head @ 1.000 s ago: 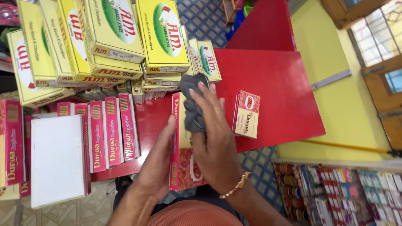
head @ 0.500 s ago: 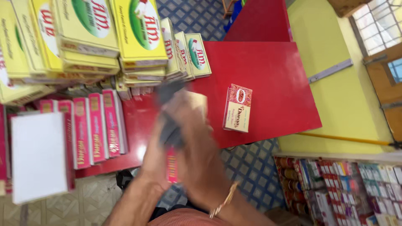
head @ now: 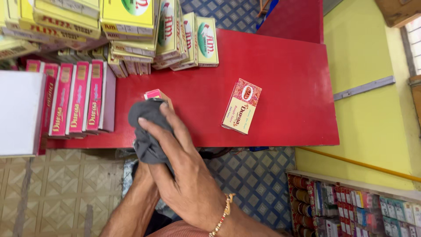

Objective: The person wipes the surfaces of small rectangular boxes with a dark cloth on a red counter. The person picks up each box, wipes it on multiple sides, and places it into a growing stack on the counter.

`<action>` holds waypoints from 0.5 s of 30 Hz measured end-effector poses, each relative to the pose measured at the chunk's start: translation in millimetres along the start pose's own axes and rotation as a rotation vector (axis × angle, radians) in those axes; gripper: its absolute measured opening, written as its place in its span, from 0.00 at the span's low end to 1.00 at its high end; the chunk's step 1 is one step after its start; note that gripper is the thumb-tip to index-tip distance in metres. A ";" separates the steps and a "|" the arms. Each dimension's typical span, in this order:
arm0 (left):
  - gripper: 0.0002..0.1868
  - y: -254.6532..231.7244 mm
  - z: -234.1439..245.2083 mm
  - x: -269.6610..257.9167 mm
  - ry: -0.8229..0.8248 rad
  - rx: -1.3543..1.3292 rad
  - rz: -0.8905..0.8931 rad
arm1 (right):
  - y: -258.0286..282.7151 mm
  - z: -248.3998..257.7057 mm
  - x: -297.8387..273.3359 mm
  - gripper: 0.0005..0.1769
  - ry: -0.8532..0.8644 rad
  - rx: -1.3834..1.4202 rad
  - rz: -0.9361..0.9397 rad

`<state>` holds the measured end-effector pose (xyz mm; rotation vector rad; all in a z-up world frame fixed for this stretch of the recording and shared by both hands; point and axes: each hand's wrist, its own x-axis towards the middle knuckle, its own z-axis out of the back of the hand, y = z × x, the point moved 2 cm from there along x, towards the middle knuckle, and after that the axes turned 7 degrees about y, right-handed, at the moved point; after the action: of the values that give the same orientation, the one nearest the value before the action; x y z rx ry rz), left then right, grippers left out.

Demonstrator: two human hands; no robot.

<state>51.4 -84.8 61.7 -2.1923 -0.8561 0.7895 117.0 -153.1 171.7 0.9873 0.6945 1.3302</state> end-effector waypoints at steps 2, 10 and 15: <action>0.27 -2.5 8.5 -0.5 -0.145 -0.111 0.237 | 0.2 -2.6 -0.5 0.32 -0.032 0.004 -0.011; 0.24 -61.6 4.0 -22.5 0.161 -0.068 0.398 | -1.4 0.7 28.4 0.25 -0.328 0.145 -0.295; 0.32 -123.9 28.0 -9.8 0.407 -0.074 0.286 | 40.7 -47.7 23.7 0.32 -0.383 -0.139 -0.208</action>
<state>-18.0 -10.8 138.9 -2.4562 -0.3805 0.4154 59.9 -122.6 189.3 0.9914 0.3942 0.9583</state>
